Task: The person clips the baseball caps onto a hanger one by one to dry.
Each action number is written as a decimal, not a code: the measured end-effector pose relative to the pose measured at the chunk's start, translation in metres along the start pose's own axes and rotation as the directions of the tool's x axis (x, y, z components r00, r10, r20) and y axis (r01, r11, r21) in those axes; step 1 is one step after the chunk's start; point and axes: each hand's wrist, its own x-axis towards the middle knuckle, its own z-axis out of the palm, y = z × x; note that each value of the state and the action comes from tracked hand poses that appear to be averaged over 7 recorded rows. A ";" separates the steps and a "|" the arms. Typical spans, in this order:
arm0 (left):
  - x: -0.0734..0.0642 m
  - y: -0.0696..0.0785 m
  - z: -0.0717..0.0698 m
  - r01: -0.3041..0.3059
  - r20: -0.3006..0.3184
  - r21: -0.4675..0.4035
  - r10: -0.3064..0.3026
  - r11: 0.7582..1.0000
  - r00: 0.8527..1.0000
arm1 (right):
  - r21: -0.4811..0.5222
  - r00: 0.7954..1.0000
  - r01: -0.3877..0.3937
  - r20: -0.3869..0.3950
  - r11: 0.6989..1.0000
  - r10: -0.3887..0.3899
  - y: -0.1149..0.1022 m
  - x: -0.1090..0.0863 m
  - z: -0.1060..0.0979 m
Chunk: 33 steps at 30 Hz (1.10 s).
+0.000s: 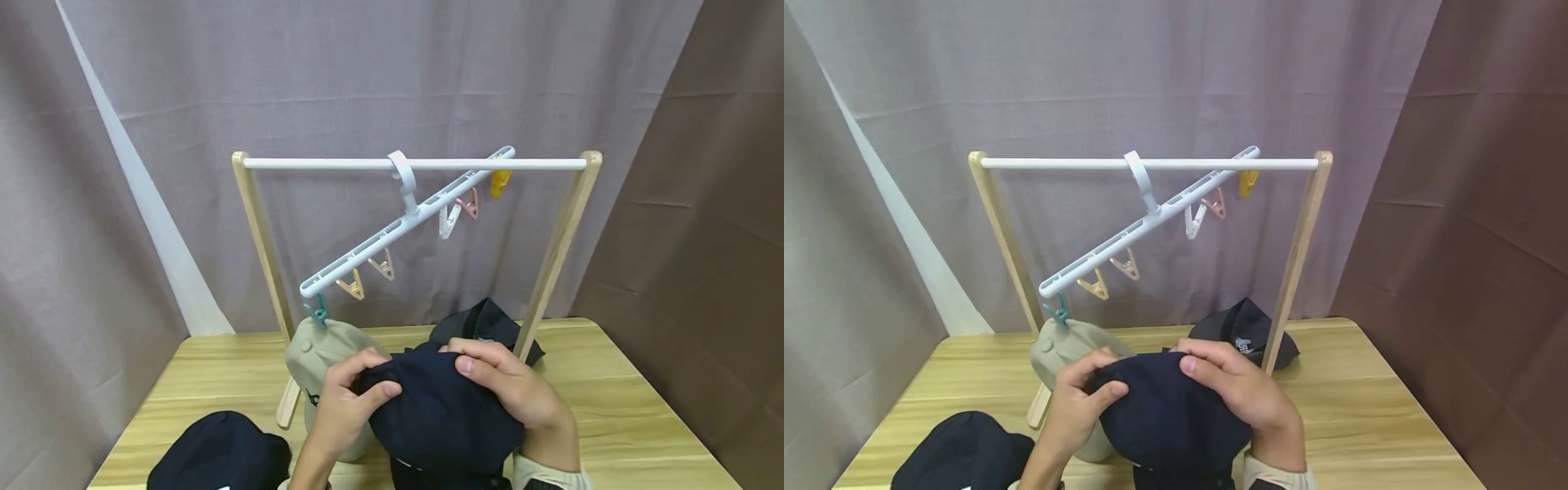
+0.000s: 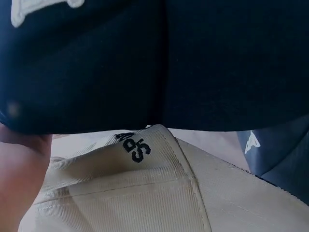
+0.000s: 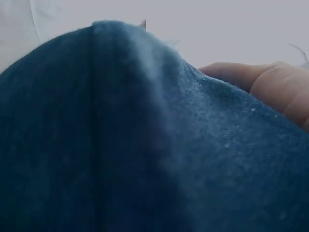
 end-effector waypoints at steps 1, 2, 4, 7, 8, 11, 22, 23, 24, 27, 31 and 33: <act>0.001 0.000 0.000 -0.009 -0.004 0.005 0.009 1.000 1.000 | -0.045 1.000 -0.006 -0.013 0.999 0.005 -0.001 0.000 0.000; 0.002 0.001 0.000 -0.015 -0.008 0.011 0.015 1.000 1.000 | -0.091 1.000 -0.015 -0.024 0.996 0.013 -0.003 0.000 0.000; 0.003 0.001 0.002 -0.017 -0.021 0.027 0.018 0.999 1.000 | -0.184 0.999 -0.036 -0.044 0.982 0.028 -0.006 -0.002 -0.001; 0.007 0.003 0.008 -0.012 -0.028 0.043 0.013 0.999 1.000 | -0.306 0.997 -0.067 -0.065 0.950 0.049 -0.013 -0.009 -0.006; 0.008 0.004 0.010 -0.011 -0.027 0.051 0.013 0.999 1.000 | -0.340 0.996 -0.079 -0.070 0.937 0.058 -0.015 -0.012 -0.007; 0.010 0.007 0.017 -0.001 -0.023 0.070 0.003 0.998 1.000 | -0.374 0.991 -0.130 -0.076 0.918 0.109 -0.021 -0.016 -0.011; 0.001 0.015 0.033 0.074 -0.013 0.245 -0.073 0.967 0.997 | -0.487 0.984 -0.176 -0.049 0.856 0.174 -0.008 -0.004 -0.007; 0.001 0.014 0.034 0.077 -0.002 0.257 -0.080 0.963 0.997 | -0.490 0.982 -0.184 -0.051 0.852 0.183 -0.008 -0.004 -0.006; 0.000 0.014 0.035 0.083 0.007 0.264 -0.089 0.961 0.996 | -0.495 0.980 -0.195 -0.053 0.847 0.194 -0.007 -0.004 -0.004; 0.000 0.013 0.037 0.121 0.010 0.282 -0.129 0.952 0.992 | -0.518 0.973 -0.220 -0.061 0.826 0.221 -0.007 -0.002 -0.002; 0.001 0.013 0.037 0.189 -0.037 0.299 -0.186 0.935 0.982 | -0.556 0.977 -0.204 -0.065 0.806 0.202 -0.005 0.000 0.001; 0.002 0.013 0.037 0.211 -0.050 0.294 -0.205 0.932 0.977 | -0.573 0.981 -0.187 -0.066 0.798 0.182 -0.006 0.001 0.001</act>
